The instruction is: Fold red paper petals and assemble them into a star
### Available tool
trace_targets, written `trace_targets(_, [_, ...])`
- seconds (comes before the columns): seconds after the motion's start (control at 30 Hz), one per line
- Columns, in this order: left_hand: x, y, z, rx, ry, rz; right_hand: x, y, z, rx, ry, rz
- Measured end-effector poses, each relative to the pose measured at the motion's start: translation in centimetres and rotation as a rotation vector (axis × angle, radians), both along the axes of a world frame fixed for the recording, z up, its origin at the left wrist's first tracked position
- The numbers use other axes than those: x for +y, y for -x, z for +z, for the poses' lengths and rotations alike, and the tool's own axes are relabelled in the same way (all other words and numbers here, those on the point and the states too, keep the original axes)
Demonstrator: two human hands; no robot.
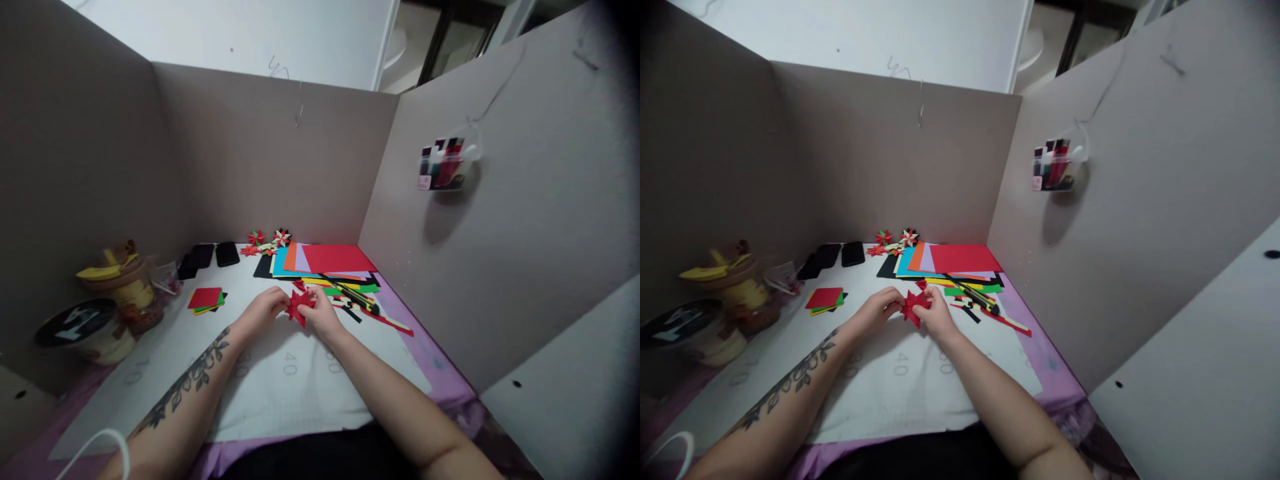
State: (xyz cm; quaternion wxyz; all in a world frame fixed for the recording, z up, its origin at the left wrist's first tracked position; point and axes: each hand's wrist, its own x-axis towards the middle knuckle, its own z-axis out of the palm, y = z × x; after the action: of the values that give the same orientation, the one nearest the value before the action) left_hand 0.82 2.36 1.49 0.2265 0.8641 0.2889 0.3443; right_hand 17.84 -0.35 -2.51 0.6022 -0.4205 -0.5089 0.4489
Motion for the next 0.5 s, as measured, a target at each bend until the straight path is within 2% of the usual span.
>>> trace_targets(0.3, [-0.3, 0.02, 0.42, 0.007, 0.013, 0.01, -0.15, 0.04, 0.31, 0.023, 0.008, 0.015])
trace_targets(0.5, [-0.34, -0.01, 0.26, 0.108, -0.103, 0.046, -0.43, 0.2, 0.76, 0.044, 0.036, 0.048])
